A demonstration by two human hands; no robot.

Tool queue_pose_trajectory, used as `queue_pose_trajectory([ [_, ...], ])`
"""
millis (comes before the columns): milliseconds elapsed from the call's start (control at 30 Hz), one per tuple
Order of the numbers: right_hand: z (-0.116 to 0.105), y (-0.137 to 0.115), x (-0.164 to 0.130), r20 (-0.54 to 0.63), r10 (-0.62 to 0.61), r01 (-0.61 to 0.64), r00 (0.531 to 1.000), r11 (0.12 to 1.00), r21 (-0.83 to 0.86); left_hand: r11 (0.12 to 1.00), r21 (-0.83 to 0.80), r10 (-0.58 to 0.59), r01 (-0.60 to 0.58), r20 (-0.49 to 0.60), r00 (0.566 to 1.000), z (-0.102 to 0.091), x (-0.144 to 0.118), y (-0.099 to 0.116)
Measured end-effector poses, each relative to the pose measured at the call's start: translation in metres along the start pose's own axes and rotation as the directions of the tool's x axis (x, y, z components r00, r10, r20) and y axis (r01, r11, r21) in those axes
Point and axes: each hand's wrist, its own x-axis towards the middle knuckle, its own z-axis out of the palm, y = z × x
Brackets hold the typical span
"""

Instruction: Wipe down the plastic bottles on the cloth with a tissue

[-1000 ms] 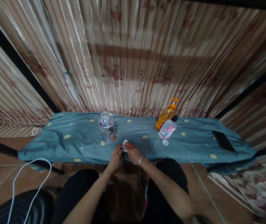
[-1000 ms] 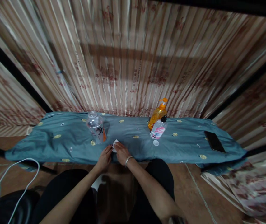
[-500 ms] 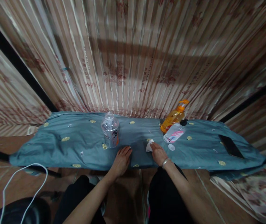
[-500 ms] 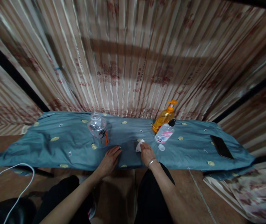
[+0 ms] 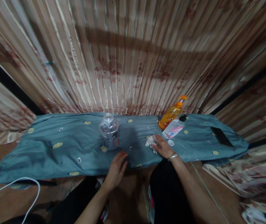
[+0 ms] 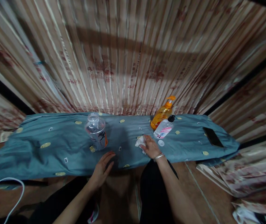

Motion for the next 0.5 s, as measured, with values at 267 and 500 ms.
queue_pose_trajectory([
  [267,-0.028,0.049,-0.017,-0.121,0.263,-0.246,0.957,0.959,0.139,0.980,-0.088,-0.198,0.177,-0.462,0.864,-0.083,-0.004,-0.018],
  [500,-0.009,0.027,-0.020,0.098,-0.059,0.030,0.993,0.961,0.274,0.938,-0.239,-0.344,0.251,-0.551,0.760,-0.083,0.022,-0.032],
])
